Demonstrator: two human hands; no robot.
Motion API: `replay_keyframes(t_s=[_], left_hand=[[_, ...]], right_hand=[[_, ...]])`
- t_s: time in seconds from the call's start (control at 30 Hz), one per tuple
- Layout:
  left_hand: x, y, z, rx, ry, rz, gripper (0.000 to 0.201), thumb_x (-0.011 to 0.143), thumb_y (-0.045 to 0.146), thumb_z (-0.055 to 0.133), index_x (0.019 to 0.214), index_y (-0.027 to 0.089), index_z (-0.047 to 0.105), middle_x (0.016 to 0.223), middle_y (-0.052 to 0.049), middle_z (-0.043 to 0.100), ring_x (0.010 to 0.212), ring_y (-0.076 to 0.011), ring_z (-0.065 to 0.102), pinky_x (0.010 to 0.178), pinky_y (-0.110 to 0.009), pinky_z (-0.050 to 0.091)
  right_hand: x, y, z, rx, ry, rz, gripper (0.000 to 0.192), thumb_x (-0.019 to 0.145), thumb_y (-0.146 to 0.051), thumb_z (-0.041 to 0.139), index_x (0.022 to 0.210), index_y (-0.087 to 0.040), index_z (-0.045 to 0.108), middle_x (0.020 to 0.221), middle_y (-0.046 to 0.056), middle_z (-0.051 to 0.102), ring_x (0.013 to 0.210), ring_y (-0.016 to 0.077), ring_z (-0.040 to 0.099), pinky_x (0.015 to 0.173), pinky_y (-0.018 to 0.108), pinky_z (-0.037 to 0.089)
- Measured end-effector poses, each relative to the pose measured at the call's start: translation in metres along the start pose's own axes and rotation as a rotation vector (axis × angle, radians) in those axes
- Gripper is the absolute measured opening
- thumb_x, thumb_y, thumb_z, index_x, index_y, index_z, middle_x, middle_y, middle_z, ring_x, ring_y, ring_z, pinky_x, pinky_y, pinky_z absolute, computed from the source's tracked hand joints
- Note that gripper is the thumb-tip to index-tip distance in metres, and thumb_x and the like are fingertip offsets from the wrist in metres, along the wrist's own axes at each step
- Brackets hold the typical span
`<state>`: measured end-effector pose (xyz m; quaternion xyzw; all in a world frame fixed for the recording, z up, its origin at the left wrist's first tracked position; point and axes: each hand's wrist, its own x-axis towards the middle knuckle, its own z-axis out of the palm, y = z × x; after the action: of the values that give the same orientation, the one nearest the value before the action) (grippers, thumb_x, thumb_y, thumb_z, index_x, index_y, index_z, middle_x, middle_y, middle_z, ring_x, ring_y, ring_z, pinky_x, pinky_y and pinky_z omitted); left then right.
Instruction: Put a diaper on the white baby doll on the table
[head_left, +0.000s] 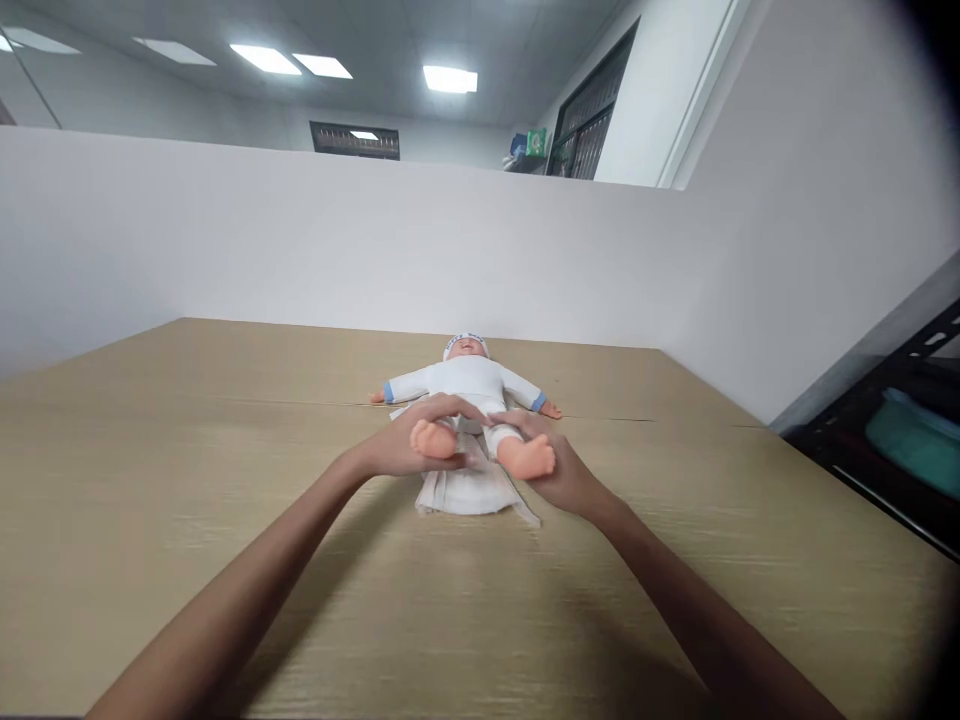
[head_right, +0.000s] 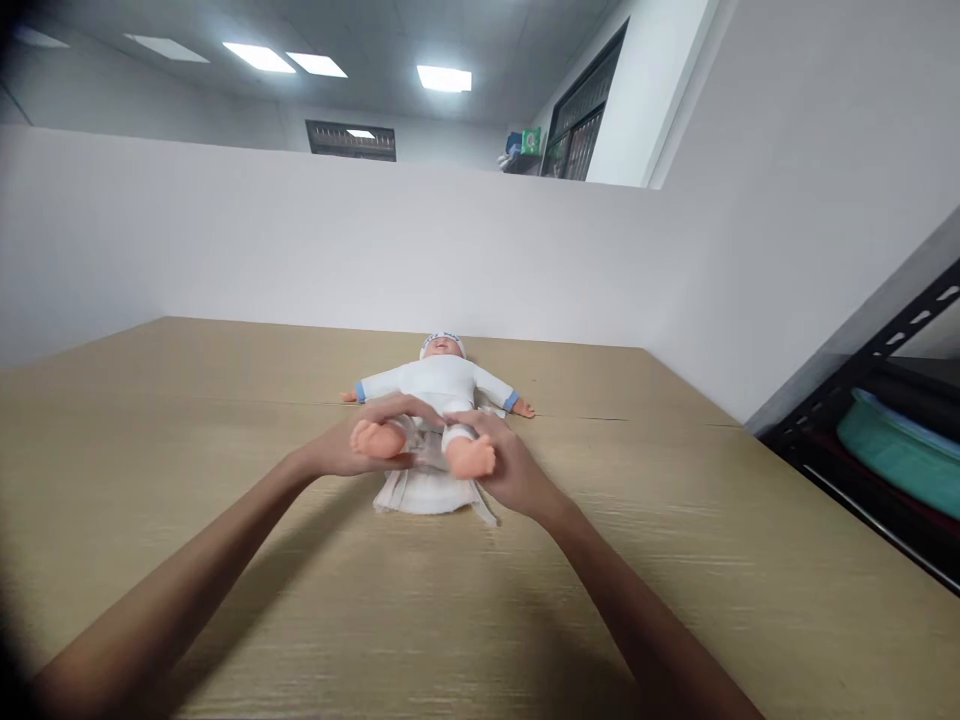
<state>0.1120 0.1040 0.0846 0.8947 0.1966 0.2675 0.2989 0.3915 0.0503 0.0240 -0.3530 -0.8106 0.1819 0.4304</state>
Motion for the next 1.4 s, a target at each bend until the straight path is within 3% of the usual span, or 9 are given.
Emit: replay_keyframes(t_s=[0.1, 0.2, 0.37, 0.8, 1.0, 1.2, 1.27, 1.33, 1.4], left_hand=[[-0.032, -0.023, -0.005, 0.112, -0.047, 0.025, 0.043, 0.092, 0.041, 0.080, 0.133, 0.029, 0.070, 0.135, -0.007, 0.073, 0.129, -0.0307, 0.066, 0.113, -0.048, 0.052], [-0.060, -0.051, -0.002, 0.163, -0.114, 0.112, 0.042, 0.095, 0.034, 0.076, 0.135, 0.027, 0.068, 0.142, -0.010, 0.070, 0.141, -0.0335, 0.060, 0.123, -0.052, 0.045], [-0.080, -0.071, 0.008, 0.268, -0.205, 0.110, 0.070, 0.089, 0.027, 0.077, 0.155, 0.029, 0.055, 0.161, -0.012, 0.059, 0.157, -0.0366, 0.044, 0.128, -0.057, 0.041], [-0.080, -0.059, 0.007, 0.302, -0.220, 0.042, 0.072, 0.092, 0.004, 0.062, 0.156, 0.037, 0.058, 0.161, -0.004, 0.061, 0.156, -0.0303, 0.049, 0.125, -0.055, 0.048], [-0.082, -0.059, 0.006, 0.261, -0.309, -0.025, 0.075, 0.098, 0.003, 0.055, 0.164, 0.038, 0.047, 0.171, -0.002, 0.049, 0.165, -0.0268, 0.035, 0.132, -0.053, 0.040], [-0.079, -0.045, 0.007, 0.152, -0.278, -0.155, 0.049, 0.111, 0.019, 0.042, 0.155, 0.036, 0.057, 0.166, -0.001, 0.055, 0.164, -0.0257, 0.036, 0.133, -0.050, 0.036], [-0.076, -0.037, 0.013, 0.164, -0.218, -0.186, 0.041, 0.110, 0.034, 0.052, 0.150, 0.033, 0.060, 0.159, -0.006, 0.060, 0.158, -0.0307, 0.044, 0.130, -0.051, 0.040], [-0.074, -0.030, 0.024, 0.209, -0.150, -0.212, 0.050, 0.101, 0.050, 0.068, 0.146, 0.030, 0.061, 0.152, -0.010, 0.063, 0.148, -0.0356, 0.051, 0.121, -0.051, 0.048], [-0.072, -0.027, 0.039, 0.290, -0.082, -0.215, 0.061, 0.090, 0.057, 0.079, 0.141, 0.028, 0.061, 0.147, -0.012, 0.063, 0.139, -0.0378, 0.055, 0.113, -0.051, 0.052]], right_hand=[[-0.022, 0.023, -0.010, -0.118, -0.145, -0.159, 0.045, 0.101, -0.023, 0.056, 0.145, -0.030, 0.065, 0.151, 0.007, 0.066, 0.147, 0.0291, 0.056, 0.126, 0.050, 0.045], [-0.041, 0.048, -0.011, -0.263, -0.160, -0.263, 0.043, 0.103, -0.022, 0.050, 0.142, -0.029, 0.067, 0.152, 0.008, 0.065, 0.150, 0.0283, 0.054, 0.123, 0.050, 0.048], [-0.049, 0.066, -0.003, -0.481, -0.173, -0.299, 0.037, 0.106, -0.014, 0.050, 0.127, -0.032, 0.074, 0.145, 0.004, 0.072, 0.145, 0.0246, 0.060, 0.117, 0.045, 0.054], [-0.051, 0.062, -0.012, -0.416, -0.282, -0.174, 0.043, 0.106, -0.014, 0.056, 0.137, -0.038, 0.073, 0.152, 0.002, 0.068, 0.149, 0.0249, 0.057, 0.120, 0.045, 0.053], [-0.052, 0.068, -0.018, -0.287, -0.297, -0.118, 0.047, 0.110, -0.013, 0.048, 0.141, -0.039, 0.073, 0.156, 0.000, 0.066, 0.151, 0.0220, 0.056, 0.122, 0.044, 0.053], [-0.049, 0.054, -0.025, -0.213, -0.322, -0.025, 0.049, 0.110, -0.014, 0.041, 0.138, -0.037, 0.074, 0.156, 0.000, 0.066, 0.151, 0.0219, 0.056, 0.123, 0.046, 0.053], [-0.048, 0.040, -0.021, -0.239, -0.304, 0.014, 0.038, 0.110, -0.022, 0.047, 0.136, -0.033, 0.072, 0.153, 0.003, 0.068, 0.150, 0.0239, 0.057, 0.121, 0.047, 0.054], [-0.048, 0.026, -0.011, -0.314, -0.270, 0.038, 0.032, 0.106, -0.035, 0.061, 0.136, -0.030, 0.070, 0.151, 0.009, 0.068, 0.148, 0.0294, 0.058, 0.120, 0.052, 0.054], [-0.049, 0.015, 0.005, -0.422, -0.231, 0.025, 0.051, 0.096, -0.050, 0.075, 0.141, -0.028, 0.066, 0.148, 0.014, 0.068, 0.146, 0.0365, 0.058, 0.123, 0.062, 0.048]])
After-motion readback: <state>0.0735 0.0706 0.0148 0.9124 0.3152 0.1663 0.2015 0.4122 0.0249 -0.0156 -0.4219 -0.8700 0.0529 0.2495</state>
